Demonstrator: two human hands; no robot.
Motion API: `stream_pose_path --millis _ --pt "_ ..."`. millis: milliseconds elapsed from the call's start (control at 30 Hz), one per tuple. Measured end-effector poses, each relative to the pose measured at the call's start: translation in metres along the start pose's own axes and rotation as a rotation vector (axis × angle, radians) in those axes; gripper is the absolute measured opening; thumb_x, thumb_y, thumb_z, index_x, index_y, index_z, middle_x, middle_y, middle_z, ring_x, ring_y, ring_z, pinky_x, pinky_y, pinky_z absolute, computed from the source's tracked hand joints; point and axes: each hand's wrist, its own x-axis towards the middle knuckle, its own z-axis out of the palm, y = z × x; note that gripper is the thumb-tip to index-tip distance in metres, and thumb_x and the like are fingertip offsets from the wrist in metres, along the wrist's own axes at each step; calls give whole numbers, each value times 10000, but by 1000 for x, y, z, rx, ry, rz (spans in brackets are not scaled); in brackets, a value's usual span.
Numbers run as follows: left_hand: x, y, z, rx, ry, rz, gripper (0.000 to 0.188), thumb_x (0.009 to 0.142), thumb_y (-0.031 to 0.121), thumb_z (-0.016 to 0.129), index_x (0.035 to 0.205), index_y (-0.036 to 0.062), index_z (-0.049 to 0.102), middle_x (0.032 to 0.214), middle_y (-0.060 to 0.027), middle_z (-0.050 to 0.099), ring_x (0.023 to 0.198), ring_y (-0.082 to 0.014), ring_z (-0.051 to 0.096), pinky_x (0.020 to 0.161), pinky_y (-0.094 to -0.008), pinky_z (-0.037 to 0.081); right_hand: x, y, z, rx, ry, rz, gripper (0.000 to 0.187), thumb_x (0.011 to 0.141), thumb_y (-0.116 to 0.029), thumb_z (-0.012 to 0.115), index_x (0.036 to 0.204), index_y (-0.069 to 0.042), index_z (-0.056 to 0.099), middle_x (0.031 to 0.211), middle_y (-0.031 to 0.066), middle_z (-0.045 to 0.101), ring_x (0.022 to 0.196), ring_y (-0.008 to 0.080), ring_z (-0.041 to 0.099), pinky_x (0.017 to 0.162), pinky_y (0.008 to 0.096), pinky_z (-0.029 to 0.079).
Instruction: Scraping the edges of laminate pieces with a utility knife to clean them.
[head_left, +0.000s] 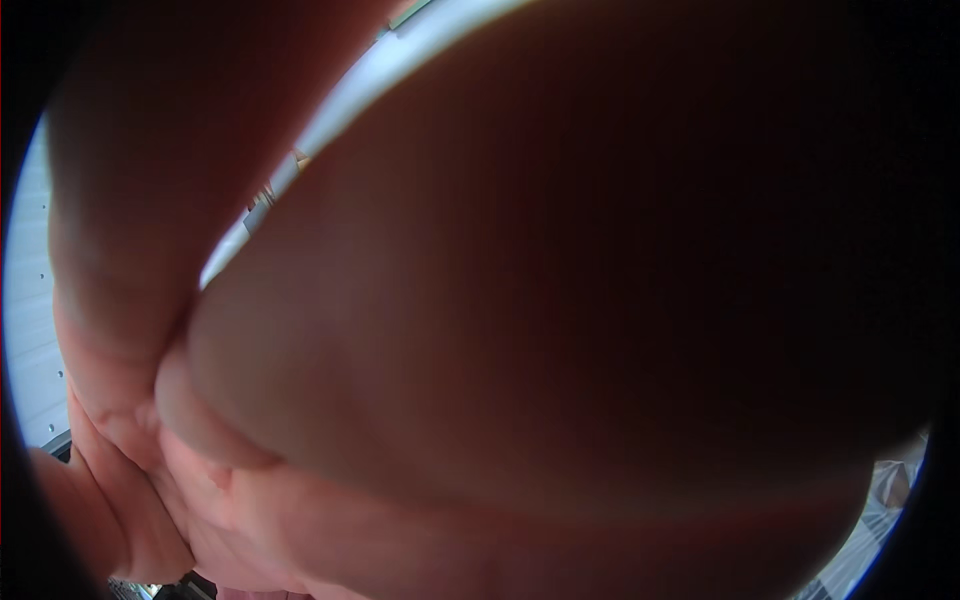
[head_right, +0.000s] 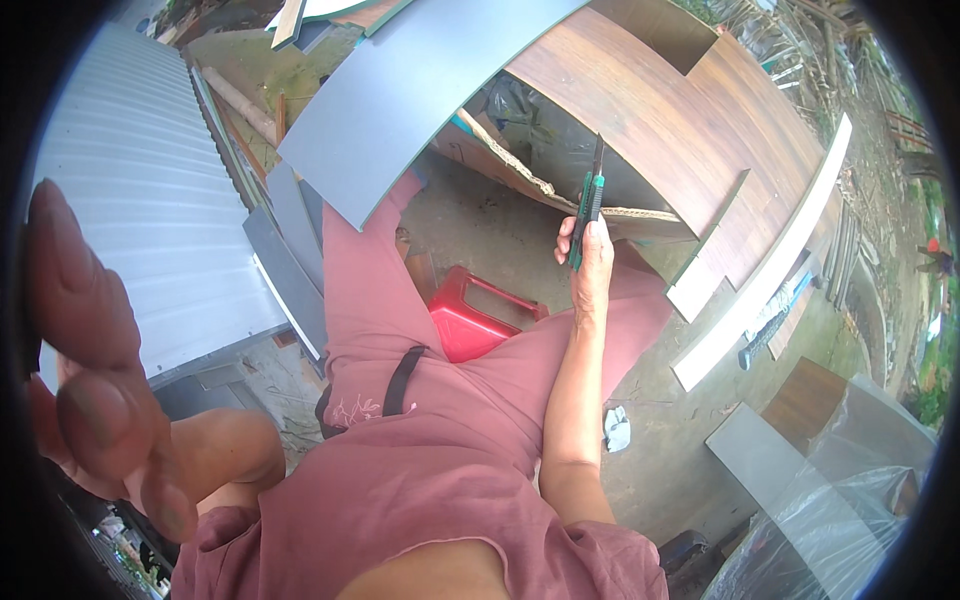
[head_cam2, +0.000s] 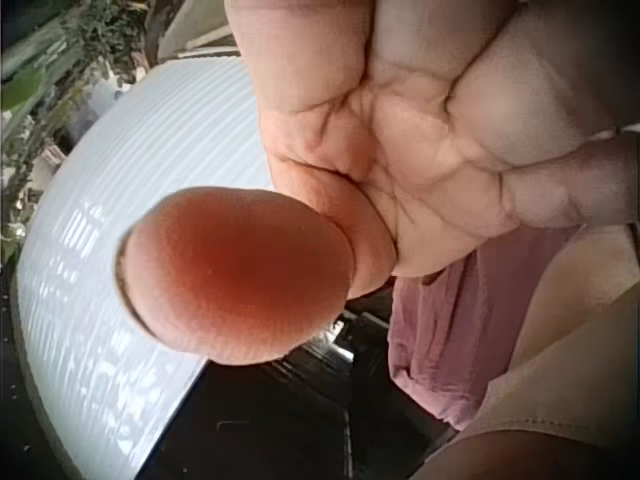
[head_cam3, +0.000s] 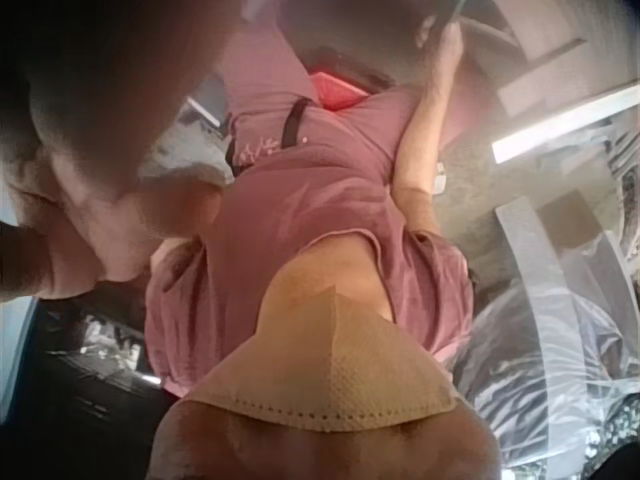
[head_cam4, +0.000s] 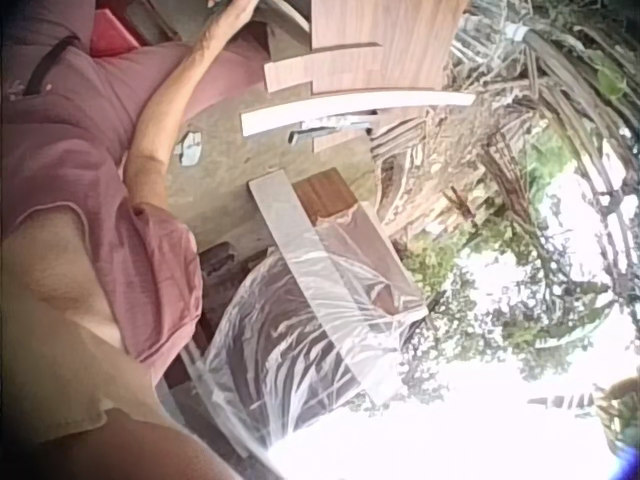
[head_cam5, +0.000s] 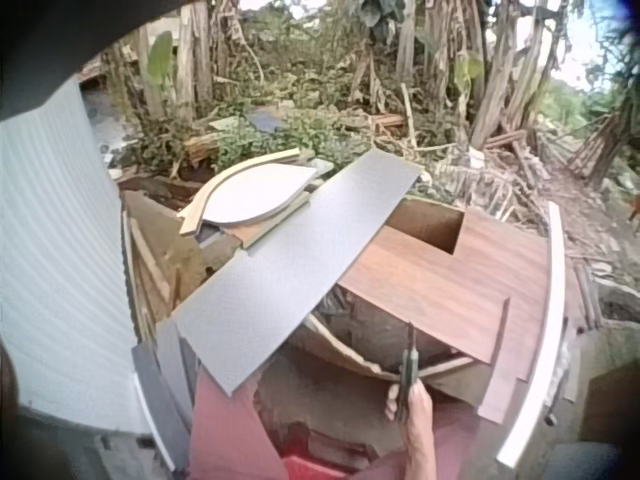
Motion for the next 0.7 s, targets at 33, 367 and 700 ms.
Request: stream_pose_path --millis 33,367,700 --pt "6 -39 30 -21 1 -11 914 854 451 569 1457 106 -24 1516 -100 106 1318 -388 294 1048 -547 320 0 1 -1 -5 3 0 513 942 -388 490 1290 -22 401 846 44 530 652 93 472 538 238 404" --pt "-87 -58 69 -121 -13 -177 715 941 136 479 1464 183 -7 1500 4 166 1359 -321 238 1073 -546 287 -8 7 -7 11 -3 21 531 927 -413 499 1286 -32 407 851 42 520 657 94 462 536 239 399" --pt "-65 -90 30 119 198 -124 427 953 98 465 1340 97 283 851 -16 463 750 -114 467 839 -381 470 -4 2 -14 -11 -65 26 525 894 -401 549 1241 -19 451 837 49 525 667 100 463 554 235 392"
